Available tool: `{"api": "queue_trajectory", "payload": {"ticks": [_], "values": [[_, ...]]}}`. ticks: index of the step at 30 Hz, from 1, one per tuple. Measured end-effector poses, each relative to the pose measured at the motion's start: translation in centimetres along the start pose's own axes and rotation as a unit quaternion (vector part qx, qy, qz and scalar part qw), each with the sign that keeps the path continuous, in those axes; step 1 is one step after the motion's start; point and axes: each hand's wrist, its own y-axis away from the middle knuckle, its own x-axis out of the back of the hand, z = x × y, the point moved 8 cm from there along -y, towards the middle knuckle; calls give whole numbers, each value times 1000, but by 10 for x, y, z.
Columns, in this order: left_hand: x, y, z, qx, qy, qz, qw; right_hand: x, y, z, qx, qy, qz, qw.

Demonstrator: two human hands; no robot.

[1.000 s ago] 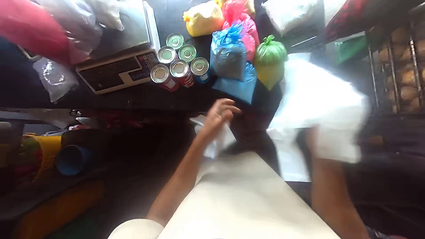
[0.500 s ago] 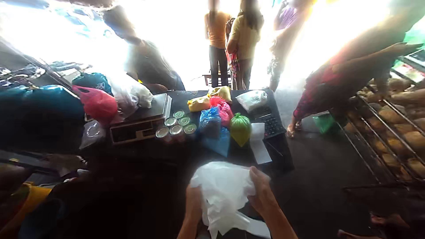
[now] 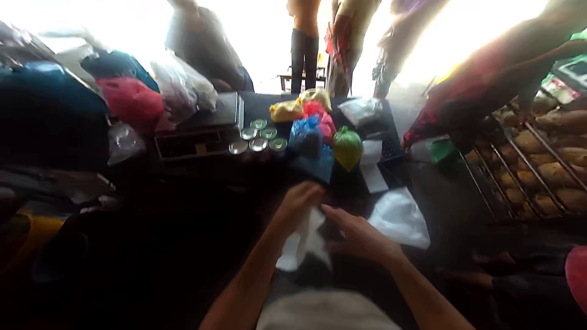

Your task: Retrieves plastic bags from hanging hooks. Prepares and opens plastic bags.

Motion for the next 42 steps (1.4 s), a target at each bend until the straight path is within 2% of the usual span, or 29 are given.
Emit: {"api": "queue_trajectory", "payload": {"ticks": [1,3,5,7,9,11,13,18,19,21,24,26,27,29,31,33,34,36,38,42], "values": [[2,-12,3,3,23,0,1000,-35,-21,-16,-3,-20,-49,999],[14,-34,11,-4,80,6,997,-65,-48,-21,-31,-74,-46,996],[37,-33,18,7,115,-5,993,-64,-51,-12,-58,-151,7,987],[66,-3,14,-13,38,-42,998,-56,-42,-4,-78,-239,68,966],[80,29,-13,-41,-49,-87,994,-55,-40,3,-110,-325,104,934],[76,48,-54,3,-38,-114,993,-65,-39,8,-162,-375,131,903],[84,44,-71,26,17,-74,997,-70,-47,7,-165,-371,153,901],[151,10,-59,44,160,33,986,-73,-54,3,-129,-359,170,909],[160,9,-59,46,190,72,978,-78,-57,-1,-123,-387,170,898],[173,20,-72,65,223,144,962,-86,-63,-13,-122,-480,193,847],[163,70,-106,105,223,69,967,-87,-69,-21,-132,-574,243,771],[162,86,-134,123,202,43,971,-91,-67,-23,-123,-622,254,730],[169,85,-148,131,177,66,973,-97,-67,-23,-108,-645,241,717],[193,78,-160,136,6,131,982,-117,-73,-24,-105,-678,214,695],[209,82,-141,109,-169,193,960,-132,-79,-28,-121,-699,200,676],[204,107,-91,26,-206,240,948,-135,-87,-34,-128,-713,201,659],[194,121,-68,-28,-197,221,955,-135,-88,-37,-127,-717,204,655],[166,134,-41,-98,-194,106,970,-131,-89,-44,-117,-713,200,661],[144,135,-31,-109,-276,33,954,-128,-88,-48,-117,-704,193,673],[135,121,-12,-115,-397,-13,910,-114,-93,-41,-145,-639,209,726]]}}
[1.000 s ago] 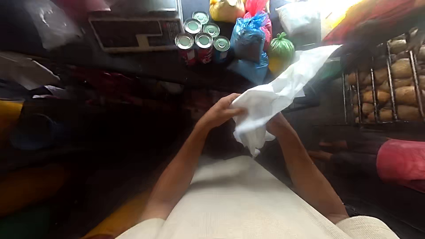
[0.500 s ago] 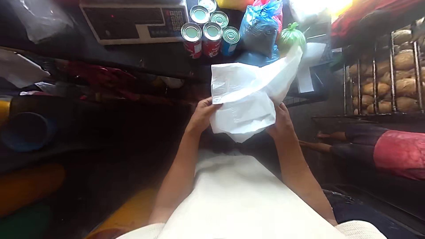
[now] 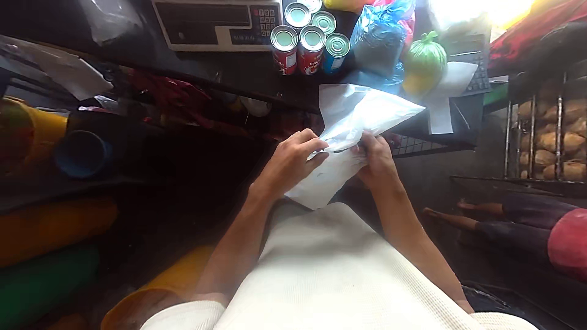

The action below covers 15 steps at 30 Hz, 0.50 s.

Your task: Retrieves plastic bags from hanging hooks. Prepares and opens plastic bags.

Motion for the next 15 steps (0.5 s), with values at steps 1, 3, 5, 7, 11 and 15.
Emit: {"api": "queue_trajectory", "payload": {"ticks": [1,3,5,7,11,15], "values": [[1,-5,0,8,-14,-23,1000,3,-5,-4,10,30,20,999],[-4,-16,-9,43,-16,-73,996,5,-23,-9,32,92,44,994],[-23,-30,-26,87,50,-79,992,6,-39,-10,58,163,22,985],[-46,-30,-40,146,170,-31,974,17,-29,-17,113,270,-4,956],[-82,-13,-28,240,362,16,901,52,27,-20,207,386,-37,898],[-127,-16,-3,250,468,-35,847,58,42,5,173,356,-120,911]]}}
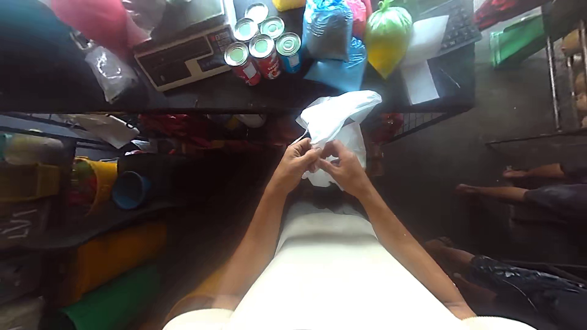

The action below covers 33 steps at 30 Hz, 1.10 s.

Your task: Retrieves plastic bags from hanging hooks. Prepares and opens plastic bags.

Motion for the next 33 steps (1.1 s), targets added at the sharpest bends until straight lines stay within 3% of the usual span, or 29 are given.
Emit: {"api": "queue_trajectory", "payload": {"ticks": [5,9,16,20,25,29,33], "values": [[-35,-11,3,-29,-98,-44,994,38,18,-2,25,-38,-7,999],[-73,-25,5,-67,-71,-101,990,60,23,-10,35,10,19,999],[-102,-41,-8,-20,45,-67,997,98,34,7,1,-55,45,997],[-113,-39,-12,-1,69,-85,994,110,34,13,-4,-52,52,997],[-120,-48,-24,26,113,-71,991,124,31,24,-14,-84,38,996],[-121,-52,-32,27,171,-13,985,131,30,33,-19,-56,22,998],[-124,-49,-38,55,172,-33,983,133,25,40,-26,-50,0,998]]}}
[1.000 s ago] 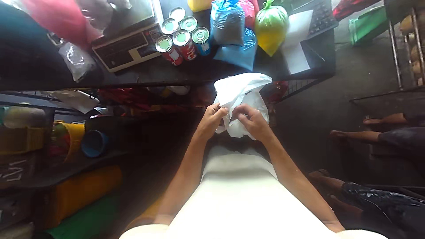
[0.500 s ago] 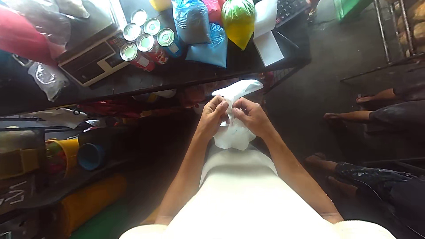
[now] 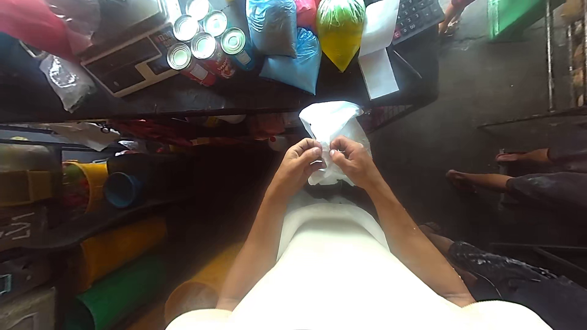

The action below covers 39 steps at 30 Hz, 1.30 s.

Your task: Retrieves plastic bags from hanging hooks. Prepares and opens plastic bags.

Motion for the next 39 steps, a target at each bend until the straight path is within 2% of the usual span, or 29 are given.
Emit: {"api": "queue_trajectory", "payload": {"ticks": [3,10,18,27,33,39], "values": [[3,1,2,16,-37,2,999,-4,-8,2,12,-12,-31,999],[24,-14,22,32,17,-51,998,-19,-37,-3,13,-75,-52,996],[76,-28,65,63,-10,-109,992,-65,-79,-16,-1,-51,8,999],[124,-33,101,124,56,-166,977,-114,-112,-21,-2,-103,94,990],[146,-34,116,124,54,-148,980,-135,-125,-28,-21,-22,122,992],[165,-30,126,115,85,-131,981,-150,-139,-23,-12,-93,127,987]]}}
